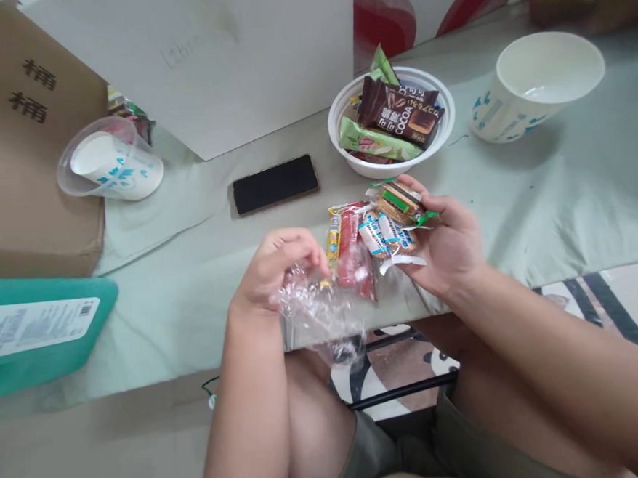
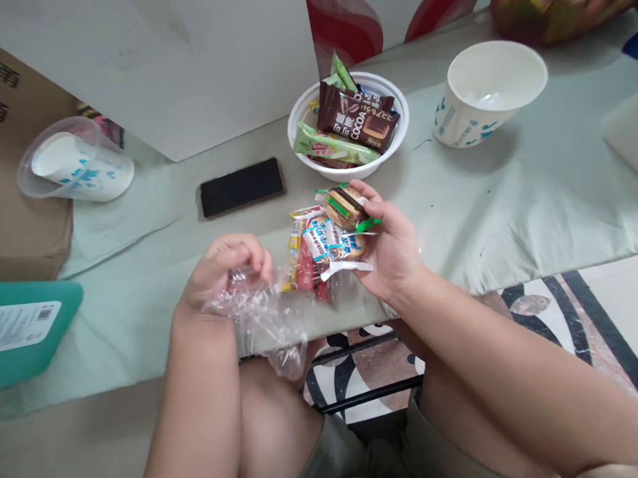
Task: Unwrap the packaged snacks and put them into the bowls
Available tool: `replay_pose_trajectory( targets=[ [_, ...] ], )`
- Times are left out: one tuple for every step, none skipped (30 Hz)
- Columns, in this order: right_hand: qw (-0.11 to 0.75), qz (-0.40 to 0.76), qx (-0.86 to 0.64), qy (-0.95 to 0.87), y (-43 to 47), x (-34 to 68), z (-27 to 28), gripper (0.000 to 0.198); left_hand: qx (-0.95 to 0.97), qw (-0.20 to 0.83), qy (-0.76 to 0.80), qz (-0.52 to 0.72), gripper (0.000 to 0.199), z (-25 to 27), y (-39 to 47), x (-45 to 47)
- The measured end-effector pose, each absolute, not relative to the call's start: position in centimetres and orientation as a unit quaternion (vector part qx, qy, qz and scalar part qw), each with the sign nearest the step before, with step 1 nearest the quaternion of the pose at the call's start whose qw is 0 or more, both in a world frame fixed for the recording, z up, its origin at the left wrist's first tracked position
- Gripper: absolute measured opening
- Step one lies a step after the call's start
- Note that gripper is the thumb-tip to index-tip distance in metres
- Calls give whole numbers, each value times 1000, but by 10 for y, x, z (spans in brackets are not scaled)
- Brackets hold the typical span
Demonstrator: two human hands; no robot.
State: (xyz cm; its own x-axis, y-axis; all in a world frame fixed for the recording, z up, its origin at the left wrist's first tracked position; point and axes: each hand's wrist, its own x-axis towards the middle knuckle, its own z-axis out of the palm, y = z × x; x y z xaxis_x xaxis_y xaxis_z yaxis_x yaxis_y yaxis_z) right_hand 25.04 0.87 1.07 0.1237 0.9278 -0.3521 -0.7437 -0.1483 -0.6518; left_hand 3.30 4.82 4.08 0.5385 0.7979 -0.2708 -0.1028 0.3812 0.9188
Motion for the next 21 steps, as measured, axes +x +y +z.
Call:
replay_pose_trajectory(
  targets=[
    [647, 643, -390, -127, 8, 251, 10, 36, 473, 764, 358, 254, 35, 41, 46, 35],
    [652, 634, -391, -139, 8, 251, 10, 36, 474, 781, 346, 213, 35, 41, 44, 37],
    [657, 625, -392, -153, 7, 250, 10, 36, 471, 792, 339, 190, 36, 40, 43, 39],
    [660, 618, -393, -167, 7, 249, 10, 36, 466, 798, 337, 182, 39, 40, 41, 41],
    [663, 611, -394, -182, 5, 247, 11, 36, 459, 801, 339, 182, 44, 39, 40, 44],
    [664, 604, -394, -198, 4, 245, 12, 37, 451, 803, 343, 183, 49, 37, 38, 46],
    [665, 597, -393, -217, 2, 243, 13, 38, 443, 808, 345, 182, 55, 36, 37, 48],
    [664, 589, -393, -239, 1, 240, 13, 41, 435, 813, 344, 179, 61, 35, 36, 50],
    [661, 580, -394, -268, -1, 238, 12, 43, 430, 818, 340, 173, 65, 34, 35, 51],
    [656, 568, -396, -301, -3, 237, 11, 46, 430, 820, 338, 167, 67, 33, 34, 52],
    [649, 553, -400, -338, -5, 236, 10, 48, 433, 819, 340, 164, 68, 32, 33, 53],
    [638, 536, -405, -376, -7, 235, 8, 49, 438, 815, 343, 164, 68, 31, 32, 54],
    [625, 519, -411, -414, -9, 235, 6, 50, 444, 810, 345, 167, 68, 31, 31, 55],
    [613, 501, -417, -447, -11, 235, 4, 49, 450, 805, 347, 172, 66, 30, 30, 56],
    [602, 485, -422, -474, -13, 236, 3, 49, 455, 801, 346, 179, 65, 30, 30, 57],
    [592, 473, -428, -493, -14, 237, 3, 48, 459, 798, 345, 186, 63, 30, 29, 59],
    [582, 465, -433, -507, -15, 237, 3, 47, 462, 795, 342, 195, 62, 30, 29, 60],
    [573, 461, -437, -517, -16, 237, 4, 46, 464, 792, 339, 208, 61, 29, 30, 61],
    [565, 460, -438, -527, -16, 237, 5, 45, 466, 787, 337, 223, 61, 29, 30, 62],
    [557, 458, -435, -539, -15, 237, 7, 45, 470, 781, 335, 240, 59, 29, 30, 63],
    [549, 455, -431, -553, -15, 236, 8, 44, 477, 774, 332, 253, 58, 29, 31, 64]
  ],
)
